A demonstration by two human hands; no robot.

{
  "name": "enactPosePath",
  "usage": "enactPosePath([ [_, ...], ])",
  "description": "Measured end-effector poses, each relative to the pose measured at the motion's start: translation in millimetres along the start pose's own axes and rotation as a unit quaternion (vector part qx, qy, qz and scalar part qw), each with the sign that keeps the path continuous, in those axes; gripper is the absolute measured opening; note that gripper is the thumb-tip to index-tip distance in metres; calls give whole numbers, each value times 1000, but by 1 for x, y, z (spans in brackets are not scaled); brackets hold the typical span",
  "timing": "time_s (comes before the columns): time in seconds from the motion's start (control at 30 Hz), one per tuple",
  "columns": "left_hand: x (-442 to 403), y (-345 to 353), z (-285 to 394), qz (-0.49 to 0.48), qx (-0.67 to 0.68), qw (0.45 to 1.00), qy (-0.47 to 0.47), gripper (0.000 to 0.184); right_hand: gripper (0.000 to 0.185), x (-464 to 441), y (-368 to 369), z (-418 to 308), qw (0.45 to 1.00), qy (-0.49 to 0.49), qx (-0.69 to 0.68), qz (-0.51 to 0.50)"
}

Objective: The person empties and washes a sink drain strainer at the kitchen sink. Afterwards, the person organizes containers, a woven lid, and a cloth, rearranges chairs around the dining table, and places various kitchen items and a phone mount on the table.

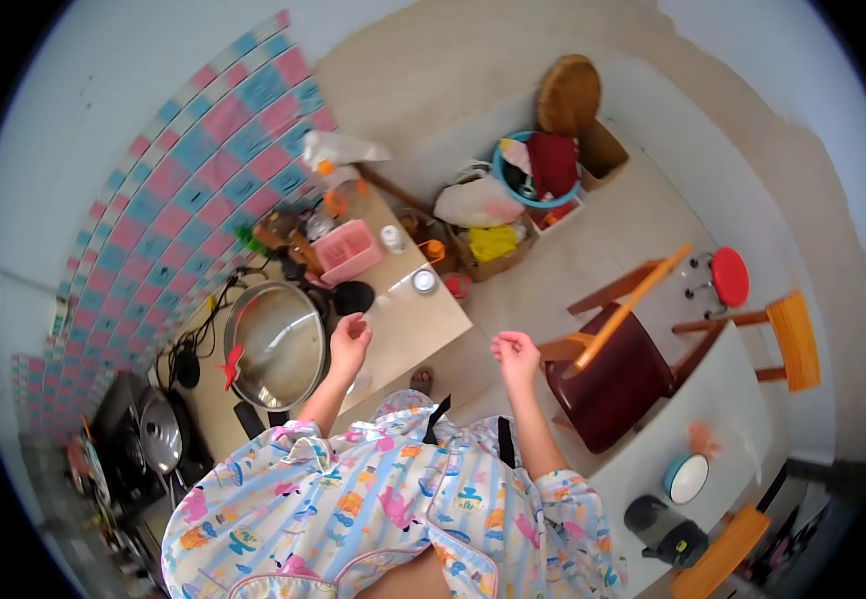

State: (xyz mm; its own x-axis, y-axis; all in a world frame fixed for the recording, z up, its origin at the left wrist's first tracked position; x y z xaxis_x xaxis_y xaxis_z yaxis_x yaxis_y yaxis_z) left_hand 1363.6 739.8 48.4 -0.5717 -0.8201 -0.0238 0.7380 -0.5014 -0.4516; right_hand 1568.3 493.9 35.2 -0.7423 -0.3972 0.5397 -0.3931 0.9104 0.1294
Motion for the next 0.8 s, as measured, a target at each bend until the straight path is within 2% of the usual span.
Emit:
enactPosePath([
  [0.03,-2,-11,-26,46,8,999,-8,42,13,-5,26,-2,999,22,18,-16],
  [0.13,-11,-49,-64,131,42,988,-63,45,17,-39,95,19,988,-43,132,-68],
  [0.2,-16,-67,-74,169,66,979,-96,43,29,-59,130,30,965,-72,241,-71],
  [0.4,-41,-111,-90,178,76,978,-79,50,44,-93,241,29,857,-228,449,-108],
  [0.5,-57,-121,-77,139,63,984,-92,57,51,-135,293,44,874,-179,432,-134],
  [0.63,-75,-127,-63,110,59,991,-38,63,53,-160,341,57,828,-228,490,-149],
  [0.7,-77,-122,-69,116,124,984,-55,62,50,-169,359,65,809,-249,510,-153],
  [0.77,-74,-119,-74,117,166,976,-77,56,46,-170,371,69,894,-151,368,-207],
  [0.8,-70,-118,-76,118,163,976,-78,54,44,-167,375,66,905,-127,347,-212],
])
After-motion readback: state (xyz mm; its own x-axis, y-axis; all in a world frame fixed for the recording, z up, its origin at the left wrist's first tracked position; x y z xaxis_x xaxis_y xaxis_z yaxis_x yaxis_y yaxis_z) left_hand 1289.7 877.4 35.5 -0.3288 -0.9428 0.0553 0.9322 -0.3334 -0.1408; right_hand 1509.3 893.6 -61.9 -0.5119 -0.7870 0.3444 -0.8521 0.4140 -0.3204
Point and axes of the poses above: each hand's wrist, its own x-axis away from the middle knuckle, its own y-axis out of the palm, z = x × y, the point moved 1 cm from there along -x, towards the middle knuckle, and after that the axes turned 12 degrees about y, right-handed, at the moved point
